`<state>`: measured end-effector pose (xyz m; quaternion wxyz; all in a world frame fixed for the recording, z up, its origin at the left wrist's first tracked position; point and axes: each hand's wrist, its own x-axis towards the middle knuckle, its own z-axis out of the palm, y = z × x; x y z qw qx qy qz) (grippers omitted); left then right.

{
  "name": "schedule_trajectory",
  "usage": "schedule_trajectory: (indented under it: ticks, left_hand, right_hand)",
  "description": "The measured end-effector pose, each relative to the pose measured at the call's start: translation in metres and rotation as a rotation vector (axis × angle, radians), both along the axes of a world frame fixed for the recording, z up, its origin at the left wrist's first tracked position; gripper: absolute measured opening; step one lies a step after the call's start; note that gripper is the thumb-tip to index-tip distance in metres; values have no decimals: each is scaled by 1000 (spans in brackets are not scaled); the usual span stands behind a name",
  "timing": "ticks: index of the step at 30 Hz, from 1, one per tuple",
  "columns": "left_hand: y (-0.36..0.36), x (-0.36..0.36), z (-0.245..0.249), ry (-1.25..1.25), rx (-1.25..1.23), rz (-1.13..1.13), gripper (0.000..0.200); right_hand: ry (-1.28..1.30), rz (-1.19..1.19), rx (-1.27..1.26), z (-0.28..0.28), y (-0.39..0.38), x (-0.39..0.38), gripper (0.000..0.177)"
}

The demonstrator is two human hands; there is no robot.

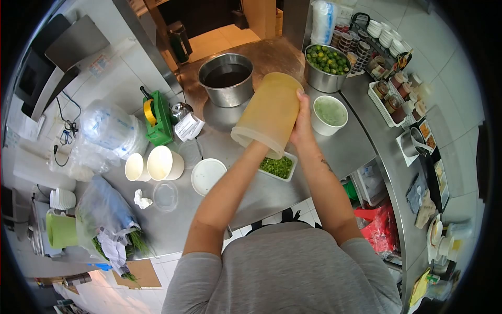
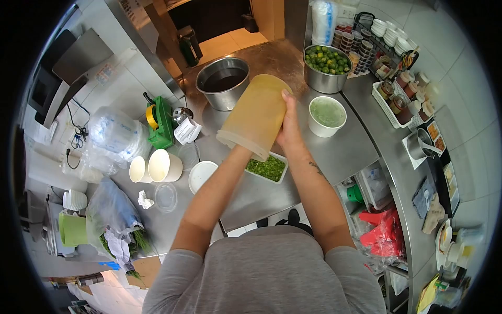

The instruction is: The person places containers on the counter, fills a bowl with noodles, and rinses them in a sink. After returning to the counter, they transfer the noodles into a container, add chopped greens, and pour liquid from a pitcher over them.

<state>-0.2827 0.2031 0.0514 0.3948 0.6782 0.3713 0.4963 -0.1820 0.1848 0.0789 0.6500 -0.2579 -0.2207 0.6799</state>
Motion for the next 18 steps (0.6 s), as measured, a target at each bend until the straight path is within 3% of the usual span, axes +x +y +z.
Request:
schedule_trajectory:
  ticks: [4, 7, 11, 14, 17, 18]
  left_hand:
    - [5, -13, 2, 88, 43, -17, 39]
    - [9, -17, 5, 155, 75, 6, 39]
    - [8, -6, 9, 265, 143, 127, 39]
    - [5, 1, 23, 480, 175, 174, 39]
    - [4, -3, 45, 856, 184, 126, 40]
    - [4, -7, 37, 772, 255, 115, 40]
  right_hand:
    - [-86, 27, 48, 11, -11, 3, 70]
    - [94, 181, 94, -1, -7, 9, 73]
    - [93, 77, 49, -7, -4, -10, 68]
    - [139, 79, -44, 8, 1, -8, 64]
    - [76, 65, -31, 14, 3, -7, 62]
    - [12, 44, -18, 12, 3, -12, 61]
